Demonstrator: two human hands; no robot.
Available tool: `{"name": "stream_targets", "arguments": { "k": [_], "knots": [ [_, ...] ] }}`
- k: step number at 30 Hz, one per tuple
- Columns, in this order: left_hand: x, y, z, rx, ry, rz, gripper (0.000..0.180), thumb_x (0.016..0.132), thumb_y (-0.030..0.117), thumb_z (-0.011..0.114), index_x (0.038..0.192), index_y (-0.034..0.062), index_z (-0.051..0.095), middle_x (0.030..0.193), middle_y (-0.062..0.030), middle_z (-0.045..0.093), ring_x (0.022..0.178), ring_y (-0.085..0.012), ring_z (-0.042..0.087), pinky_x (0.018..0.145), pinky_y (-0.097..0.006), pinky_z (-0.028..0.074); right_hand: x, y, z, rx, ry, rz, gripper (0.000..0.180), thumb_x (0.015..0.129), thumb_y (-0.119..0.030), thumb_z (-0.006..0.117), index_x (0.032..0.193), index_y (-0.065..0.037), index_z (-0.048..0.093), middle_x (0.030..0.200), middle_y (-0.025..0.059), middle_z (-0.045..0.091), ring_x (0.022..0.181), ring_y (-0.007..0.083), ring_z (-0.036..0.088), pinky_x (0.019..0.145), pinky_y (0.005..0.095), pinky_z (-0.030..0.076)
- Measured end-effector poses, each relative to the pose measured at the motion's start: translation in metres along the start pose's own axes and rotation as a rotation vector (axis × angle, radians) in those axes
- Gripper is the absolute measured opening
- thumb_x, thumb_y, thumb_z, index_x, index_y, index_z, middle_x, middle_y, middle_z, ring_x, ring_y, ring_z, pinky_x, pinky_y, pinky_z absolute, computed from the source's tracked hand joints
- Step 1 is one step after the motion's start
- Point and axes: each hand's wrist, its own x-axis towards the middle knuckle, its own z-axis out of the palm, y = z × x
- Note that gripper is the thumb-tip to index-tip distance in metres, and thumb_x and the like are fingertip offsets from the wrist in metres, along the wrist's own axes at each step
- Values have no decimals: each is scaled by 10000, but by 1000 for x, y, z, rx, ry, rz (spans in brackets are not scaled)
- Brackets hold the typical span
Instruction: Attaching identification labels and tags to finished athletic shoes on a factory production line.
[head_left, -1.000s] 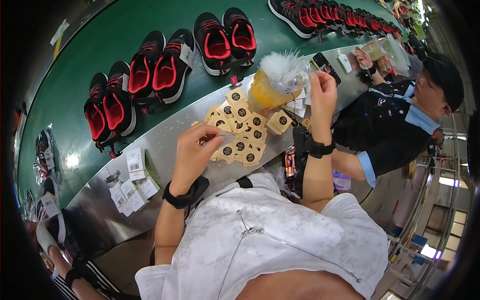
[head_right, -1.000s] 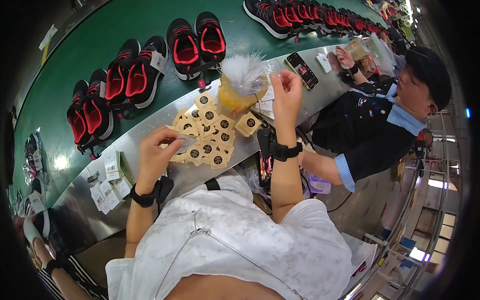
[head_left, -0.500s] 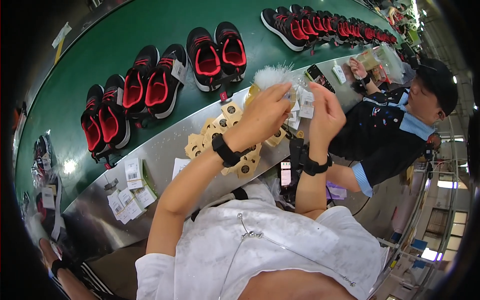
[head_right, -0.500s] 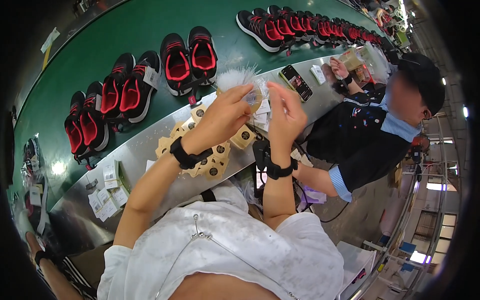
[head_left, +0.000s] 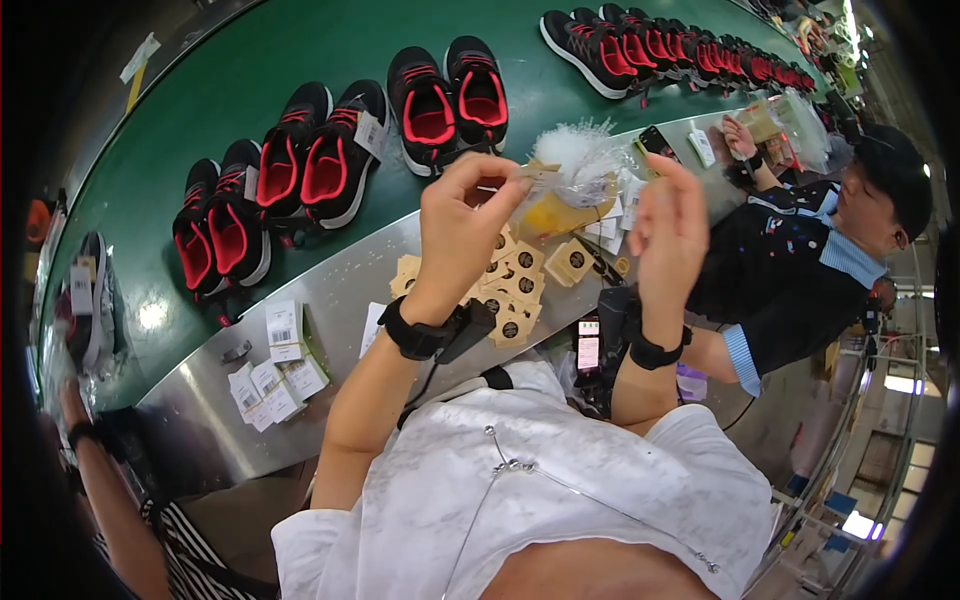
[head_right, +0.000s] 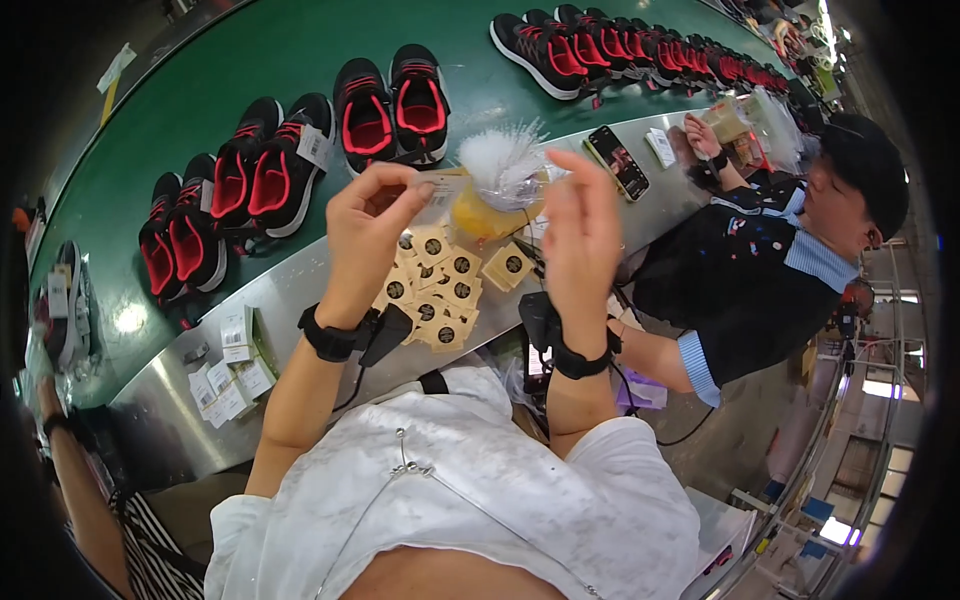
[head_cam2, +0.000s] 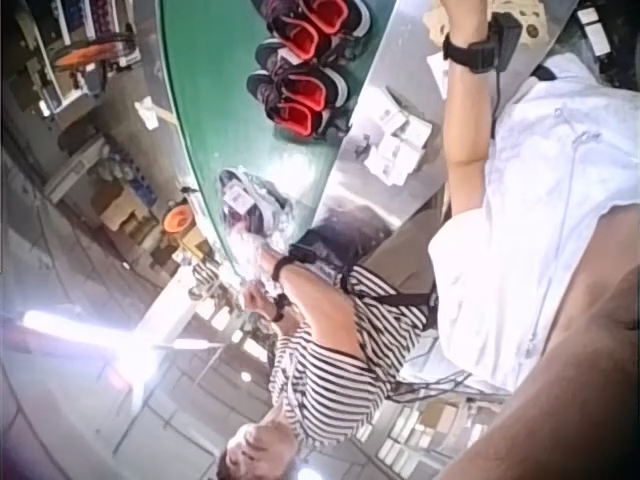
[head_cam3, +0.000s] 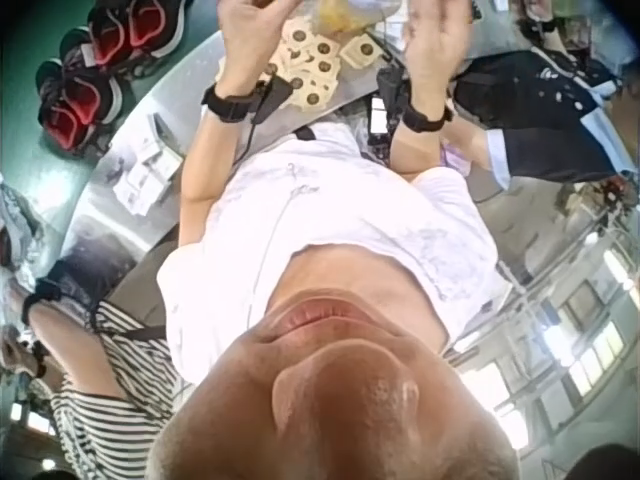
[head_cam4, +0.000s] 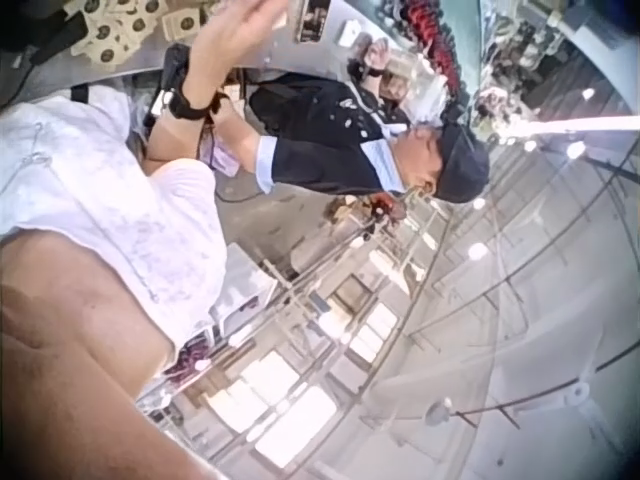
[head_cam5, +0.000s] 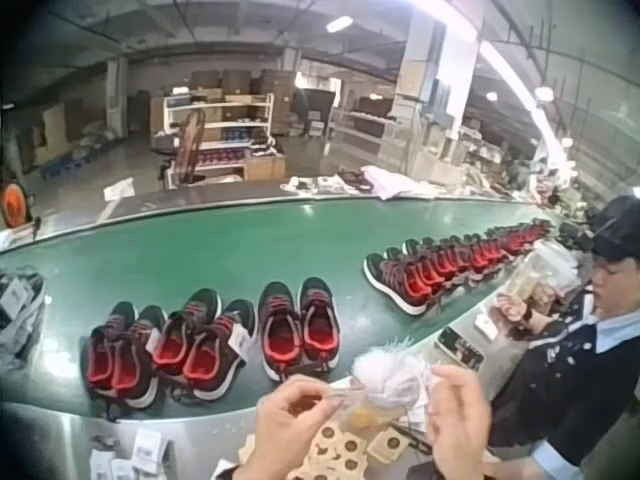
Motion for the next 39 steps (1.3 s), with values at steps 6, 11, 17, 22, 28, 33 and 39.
{"name": "stream_targets", "arguments": {
  "k": [6, 11, 17, 22, 28, 33, 39],
  "knots": [
    [-7, 14, 3, -176, 35, -33, 134, 819, 91, 676, 886, -21, 651, 813, -43, 660, 723, -70, 606, 655, -200, 482, -5, 15, 30, -267, -259, -211, 341, 838, 30, 532, 1172, -40, 529, 711, 1, 570, 579, 30, 493, 520, 178, 402],
    [-13, 16, 5, -201, 14, -28, 160, 825, 95, 670, 921, -32, 654, 826, -58, 665, 724, -78, 617, 668, -206, 493, -4, 14, 38, -236, -235, -265, 348, 789, 39, 566, 1128, -35, 540, 671, 11, 578, 535, 38, 500, 504, 196, 416],
    [-14, 9, 5, -78, -20, -5, 136, 830, 79, 650, 917, -25, 655, 828, -33, 658, 727, -75, 615, 645, -212, 490, -3, 18, 35, -290, -221, -266, 345, 771, 43, 569, 1105, -38, 546, 678, 35, 606, 527, 64, 539, 501, 215, 436],
    [-10, 7, 12, 123, -42, 158, 95, 792, 45, 658, 883, 18, 665, 802, -57, 614, 675, -144, 616, 633, -239, 486, 0, 16, 37, -347, -196, -266, 303, 786, 24, 575, 1083, -35, 562, 691, 71, 617, 552, 125, 590, 519, 249, 465],
    [-1, 14, -3, 890, -51, 974, 209, 675, 3, 643, 882, 27, 632, 874, -65, 588, 814, -233, 584, 702, -353, 472, 6, 17, 32, -285, -420, -159, 223, 865, -33, 477, 1061, -8, 580, 710, 103, 586, 613, 158, 568, 585, 283, 441],
    [2, 28, -4, 1072, -173, 1219, 171, 682, 35, 640, 851, 27, 615, 893, -74, 576, 869, -220, 588, 808, -384, 484, 13, 20, 20, -88, -517, 84, 164, 886, -65, 505, 1033, -23, 565, 752, 67, 549, 672, 83, 507, 620, 250, 420],
    [16, 28, -7, 1015, -221, 1190, 187, 653, 41, 638, 836, 28, 600, 868, -70, 574, 820, -225, 586, 780, -379, 489, 28, 3, 29, -616, -425, -397, 87, 789, -6, 613, 869, -38, 597, 894, 63, 561, 714, 245, 582, 591, 319, 469]
  ]
}}
